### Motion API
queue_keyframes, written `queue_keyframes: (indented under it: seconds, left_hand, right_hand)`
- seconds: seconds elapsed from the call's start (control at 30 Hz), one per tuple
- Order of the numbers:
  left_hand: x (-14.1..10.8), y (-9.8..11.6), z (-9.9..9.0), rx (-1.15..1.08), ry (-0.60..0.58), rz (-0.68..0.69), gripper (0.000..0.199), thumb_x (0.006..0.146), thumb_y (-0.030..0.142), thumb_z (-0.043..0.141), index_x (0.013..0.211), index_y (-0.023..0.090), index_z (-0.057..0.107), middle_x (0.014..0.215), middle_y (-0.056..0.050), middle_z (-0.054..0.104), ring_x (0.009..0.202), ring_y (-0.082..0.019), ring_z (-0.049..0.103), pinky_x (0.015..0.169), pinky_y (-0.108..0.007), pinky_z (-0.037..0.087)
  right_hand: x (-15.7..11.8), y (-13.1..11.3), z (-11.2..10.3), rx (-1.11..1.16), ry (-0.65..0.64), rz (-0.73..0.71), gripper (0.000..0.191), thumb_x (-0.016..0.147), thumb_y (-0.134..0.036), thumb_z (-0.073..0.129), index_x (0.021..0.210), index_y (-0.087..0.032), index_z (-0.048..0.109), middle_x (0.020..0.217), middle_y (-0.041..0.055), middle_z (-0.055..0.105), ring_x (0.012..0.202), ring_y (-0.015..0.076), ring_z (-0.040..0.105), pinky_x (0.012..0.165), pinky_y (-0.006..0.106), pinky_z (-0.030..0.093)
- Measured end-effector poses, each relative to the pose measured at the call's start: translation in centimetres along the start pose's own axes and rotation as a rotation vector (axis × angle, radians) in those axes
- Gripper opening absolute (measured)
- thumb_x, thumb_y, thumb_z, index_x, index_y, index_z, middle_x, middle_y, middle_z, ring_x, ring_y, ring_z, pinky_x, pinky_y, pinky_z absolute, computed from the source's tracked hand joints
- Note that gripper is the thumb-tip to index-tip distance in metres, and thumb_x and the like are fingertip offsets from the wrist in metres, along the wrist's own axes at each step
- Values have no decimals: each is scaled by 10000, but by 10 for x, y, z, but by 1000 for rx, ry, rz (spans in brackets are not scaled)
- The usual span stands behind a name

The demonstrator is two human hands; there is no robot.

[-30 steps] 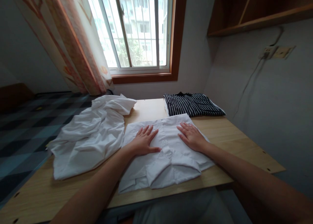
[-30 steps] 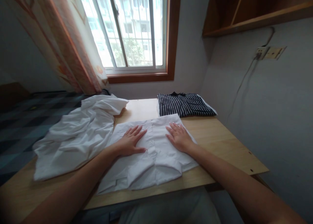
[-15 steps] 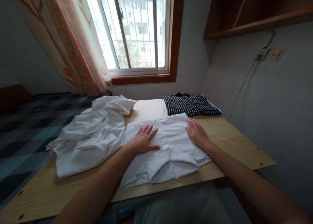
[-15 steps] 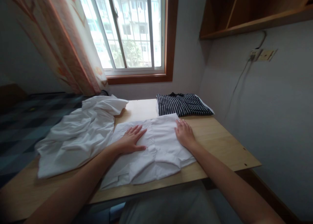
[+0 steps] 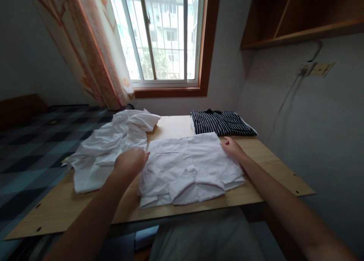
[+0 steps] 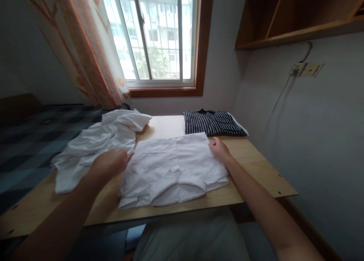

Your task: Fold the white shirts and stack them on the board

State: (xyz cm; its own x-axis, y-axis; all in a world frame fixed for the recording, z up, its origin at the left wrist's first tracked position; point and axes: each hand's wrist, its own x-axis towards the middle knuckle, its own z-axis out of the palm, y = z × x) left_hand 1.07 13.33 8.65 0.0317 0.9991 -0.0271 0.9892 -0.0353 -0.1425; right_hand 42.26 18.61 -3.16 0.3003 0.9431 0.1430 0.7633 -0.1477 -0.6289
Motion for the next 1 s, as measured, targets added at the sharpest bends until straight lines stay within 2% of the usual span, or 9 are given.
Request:
queue_keyframes:
  seconds: [0.07,0.13,0.27,0.4,0.5,0.6,0.83,0.9,1.0]
  left_hand:
    - [-12,-10,6,-88,-174,-67,543,980,459,341,735,142,707,766,-174,723,773,-311,713,708,-365,485]
    - [-19,-14,17,-150,-249,-105,572,981,490,334,684,163,696,716,-147,714,745,-290,707,709,-356,486]
    - [-23,-8,35,-120,-95,-104,555,975,517,327,872,157,737,984,-177,750,950,-316,696,769,-364,500]
    - [-15,4,37,-96,-98,-118,592,985,523,308,1011,101,722,1111,-230,722,1057,-334,679,798,-356,503]
    - [-8,11,38,-101,-106,-126,568,970,513,364,1066,69,705,1144,-259,704,1095,-359,667,820,-379,504]
    - [-3,15,42,-109,-80,-126,465,933,453,465,1090,74,685,1168,-250,696,1113,-359,658,842,-385,499]
    - [9,14,42,-361,-33,19,223,837,227,530,1031,163,619,1097,-109,721,983,-223,678,778,-266,478]
    - [18,14,35,-418,-34,59,266,789,198,552,1046,164,613,1066,-89,717,946,-211,676,746,-252,478]
    - [39,17,21,-456,-7,55,478,733,183,580,1208,129,579,1067,-109,713,889,-216,680,696,-256,485]
  right_hand:
    - [5,-2,-4,11,-55,-6,575,891,-351,594,1394,-76,541,1042,130,728,917,233,679,806,310,509]
    - [9,-7,-7,-6,-86,-23,556,874,-352,617,1347,-61,587,1059,152,732,965,254,687,829,315,510]
    - [15,-21,-11,-9,-116,12,453,809,-340,688,1163,-58,707,1081,188,734,1022,301,689,850,333,515]
    - [18,-28,-12,114,-265,99,312,774,-357,714,889,-70,754,857,157,747,756,265,699,653,308,516]
    - [17,-28,-11,227,-298,56,266,762,-312,703,895,-84,731,863,128,748,723,221,677,603,266,500]
    - [12,-27,-13,384,-275,-68,302,742,-258,682,996,-96,697,996,123,748,829,217,684,686,264,528]
    - [-26,-20,-39,656,-286,-92,408,679,-324,731,1035,-159,619,1077,107,723,956,254,681,784,332,565]
    - [-44,-15,-51,747,-291,-63,472,641,-361,780,1033,-191,579,1074,92,720,950,254,688,756,336,576]
    - [-79,-8,-66,854,-306,55,550,612,-419,847,979,-238,479,1022,54,723,855,238,706,621,314,579]
